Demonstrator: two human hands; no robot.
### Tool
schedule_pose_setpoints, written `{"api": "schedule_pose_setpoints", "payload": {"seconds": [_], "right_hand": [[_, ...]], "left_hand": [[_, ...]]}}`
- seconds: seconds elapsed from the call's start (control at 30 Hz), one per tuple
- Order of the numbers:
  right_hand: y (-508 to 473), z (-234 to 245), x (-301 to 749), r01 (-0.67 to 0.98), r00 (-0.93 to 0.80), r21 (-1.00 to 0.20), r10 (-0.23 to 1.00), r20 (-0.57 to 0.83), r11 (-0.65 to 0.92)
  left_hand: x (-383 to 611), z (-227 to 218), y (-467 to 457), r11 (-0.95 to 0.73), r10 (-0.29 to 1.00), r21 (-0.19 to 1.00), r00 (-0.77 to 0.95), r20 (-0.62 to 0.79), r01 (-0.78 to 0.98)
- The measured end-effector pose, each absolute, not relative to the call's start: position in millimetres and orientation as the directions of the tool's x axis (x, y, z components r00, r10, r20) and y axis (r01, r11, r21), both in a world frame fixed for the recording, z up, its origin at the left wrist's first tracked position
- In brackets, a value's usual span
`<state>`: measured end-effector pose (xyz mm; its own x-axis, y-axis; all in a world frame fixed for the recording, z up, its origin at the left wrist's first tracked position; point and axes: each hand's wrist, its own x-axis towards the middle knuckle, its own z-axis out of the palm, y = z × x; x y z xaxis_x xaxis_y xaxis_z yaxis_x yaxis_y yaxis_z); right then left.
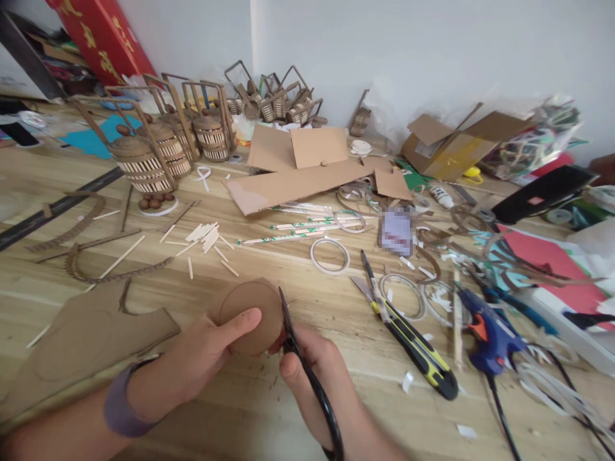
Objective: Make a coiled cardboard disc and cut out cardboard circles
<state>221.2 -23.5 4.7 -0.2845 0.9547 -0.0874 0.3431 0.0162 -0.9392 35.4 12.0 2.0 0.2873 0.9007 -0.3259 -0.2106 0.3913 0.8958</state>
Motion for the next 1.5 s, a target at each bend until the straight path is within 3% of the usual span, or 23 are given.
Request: {"api": "schedule_pose_setpoints", "payload": {"seconds": [0.7,1.5], "right_hand": [[-25.5,2.3,219.2,0.229,-0.273,-0.972,0.955,-0.117,-0.053],[-25.5,4.1,218.2,0.270,-0.256,-0.960,0.956,-0.145,-0.073]], "left_hand": [[36.3,0.6,11.9,0.397,0.896,0.884,0.311,-0.316,-0.246],[35.2,-1.0,11.3,0.411,0.878,0.881,0.364,-0.312,-0.235]]}}
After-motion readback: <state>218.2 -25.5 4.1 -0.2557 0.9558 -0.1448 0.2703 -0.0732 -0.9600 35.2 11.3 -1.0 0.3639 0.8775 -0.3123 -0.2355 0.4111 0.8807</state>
